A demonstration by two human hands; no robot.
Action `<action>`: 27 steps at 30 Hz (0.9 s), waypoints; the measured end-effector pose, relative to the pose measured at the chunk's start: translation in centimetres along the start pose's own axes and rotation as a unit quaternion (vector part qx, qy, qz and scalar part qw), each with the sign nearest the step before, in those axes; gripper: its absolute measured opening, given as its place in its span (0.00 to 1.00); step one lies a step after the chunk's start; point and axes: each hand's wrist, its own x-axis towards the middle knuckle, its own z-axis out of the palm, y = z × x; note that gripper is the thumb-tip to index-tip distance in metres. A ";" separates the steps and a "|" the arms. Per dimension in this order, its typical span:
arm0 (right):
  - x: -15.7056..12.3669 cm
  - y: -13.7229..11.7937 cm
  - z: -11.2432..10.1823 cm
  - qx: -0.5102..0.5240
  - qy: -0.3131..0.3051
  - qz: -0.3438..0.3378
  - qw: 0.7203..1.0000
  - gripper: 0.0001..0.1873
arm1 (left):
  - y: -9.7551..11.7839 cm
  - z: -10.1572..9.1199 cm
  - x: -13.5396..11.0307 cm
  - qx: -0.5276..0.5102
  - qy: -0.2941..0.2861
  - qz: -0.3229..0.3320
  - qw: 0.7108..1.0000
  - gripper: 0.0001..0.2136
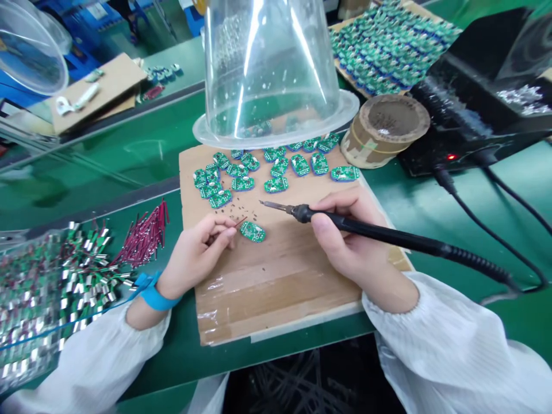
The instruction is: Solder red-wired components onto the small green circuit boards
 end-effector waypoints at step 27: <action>0.5 0.1 0.2 -0.049 -0.075 0.028 0.996 0.13 | 0.3 0.2 0.0 -0.012 0.088 0.056 0.995 0.04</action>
